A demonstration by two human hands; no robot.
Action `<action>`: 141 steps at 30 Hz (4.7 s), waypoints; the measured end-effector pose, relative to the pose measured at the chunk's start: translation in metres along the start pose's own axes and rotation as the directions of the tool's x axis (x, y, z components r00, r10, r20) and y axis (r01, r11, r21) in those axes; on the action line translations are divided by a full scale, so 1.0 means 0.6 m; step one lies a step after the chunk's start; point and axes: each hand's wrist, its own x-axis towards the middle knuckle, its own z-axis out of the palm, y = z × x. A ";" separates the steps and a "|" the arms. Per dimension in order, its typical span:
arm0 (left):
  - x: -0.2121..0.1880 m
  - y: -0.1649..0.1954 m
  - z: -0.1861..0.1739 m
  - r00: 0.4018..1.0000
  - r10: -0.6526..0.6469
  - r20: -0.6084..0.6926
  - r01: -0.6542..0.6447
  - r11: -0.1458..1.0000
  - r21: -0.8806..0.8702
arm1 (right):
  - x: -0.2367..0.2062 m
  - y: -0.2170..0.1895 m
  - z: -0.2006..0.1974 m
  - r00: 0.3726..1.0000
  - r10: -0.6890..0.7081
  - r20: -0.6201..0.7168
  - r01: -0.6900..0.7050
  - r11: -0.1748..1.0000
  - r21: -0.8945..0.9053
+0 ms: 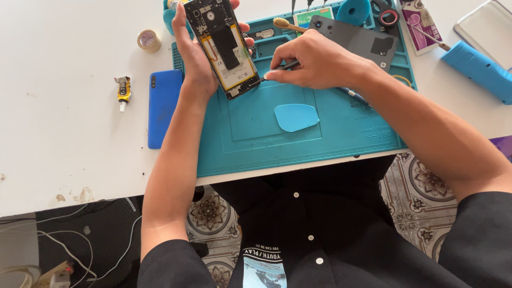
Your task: The person uses a screwdriver to tighten screws on the internal frame of a disassembled smartphone. They then use a toothbrush to clean the interior and exterior surfaces. Finally, they apply adhesive tape to the edges of the phone's back cover and place a blue silicone case over the device.
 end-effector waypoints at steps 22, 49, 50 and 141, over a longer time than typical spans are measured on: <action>0.001 0.001 0.002 1.000 -0.004 -0.010 0.004 1.000 0.012 | -0.001 0.002 -0.004 0.998 0.065 0.016 -0.063 0.995 -0.075; 0.004 -0.002 -0.001 1.000 0.016 0.010 -0.016 1.000 0.025 | 0.003 0.013 -0.005 0.995 -0.095 -0.029 0.096 0.995 0.026; 0.004 -0.002 0.000 1.000 0.011 0.007 -0.011 1.000 0.019 | 0.002 0.012 -0.006 0.996 -0.085 -0.023 0.085 0.996 0.020; 0.009 -0.008 0.000 0.999 -0.001 -0.034 0.000 1.000 -0.015 | -0.004 0.016 -0.007 0.998 -0.052 -0.039 0.049 0.996 -0.073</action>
